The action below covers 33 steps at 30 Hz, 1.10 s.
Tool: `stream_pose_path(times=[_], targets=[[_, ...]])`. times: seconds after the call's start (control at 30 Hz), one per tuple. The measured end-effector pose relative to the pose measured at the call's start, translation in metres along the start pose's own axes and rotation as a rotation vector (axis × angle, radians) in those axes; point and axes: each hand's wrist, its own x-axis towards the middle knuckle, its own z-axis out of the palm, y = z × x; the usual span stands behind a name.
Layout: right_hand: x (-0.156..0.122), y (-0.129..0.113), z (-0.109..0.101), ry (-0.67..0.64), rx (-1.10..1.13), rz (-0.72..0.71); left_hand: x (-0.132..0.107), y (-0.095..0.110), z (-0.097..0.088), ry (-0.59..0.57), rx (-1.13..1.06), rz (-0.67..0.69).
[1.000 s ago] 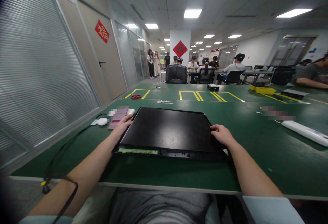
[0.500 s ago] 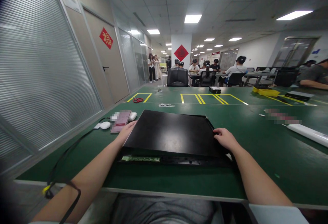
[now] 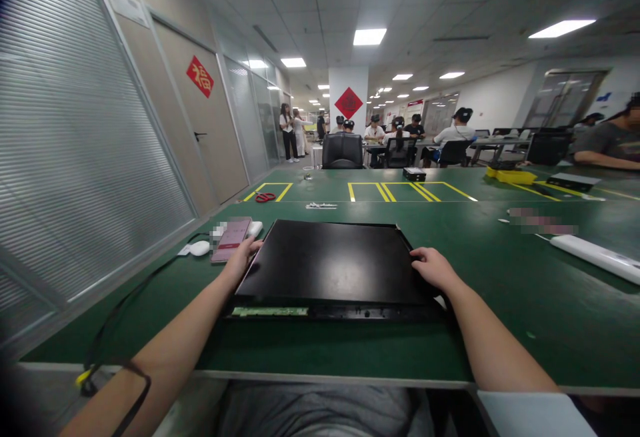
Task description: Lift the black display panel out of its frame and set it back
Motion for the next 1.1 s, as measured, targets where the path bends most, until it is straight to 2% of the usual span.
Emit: stream_pose_path(times=[0.07, 0.23, 0.5, 0.7, 0.83, 0.97, 1.1], targets=[[-0.001, -0.002, -0.001, 0.001, 0.001, 0.004, -0.002, 0.000, 0.000, -0.015, 0.090, -0.010], [0.003, 0.002, 0.001, 0.008, 0.013, -0.010, -0.007, 0.003, -0.002, -0.101, 0.312, 0.077], [0.002, 0.002, -0.001, -0.008, -0.021, -0.012, -0.008, -0.002, -0.003, -0.176, 0.195, -0.041], [0.000, -0.002, -0.002, -0.002, 0.005, 0.010, 0.000, -0.008, -0.006, -0.113, 0.297, 0.092], [-0.001, -0.004, -0.001, -0.001, 0.074, 0.022, 0.002, -0.007, -0.005, -0.123, 0.229, 0.101], [-0.004, -0.007, -0.002, 0.056, 0.195, 0.061, -0.002, -0.002, -0.003, -0.150, 0.152, 0.089], [-0.009, -0.012, -0.004, 0.082, 0.335, 0.122, -0.007, 0.004, -0.001, -0.127, 0.120, 0.157]])
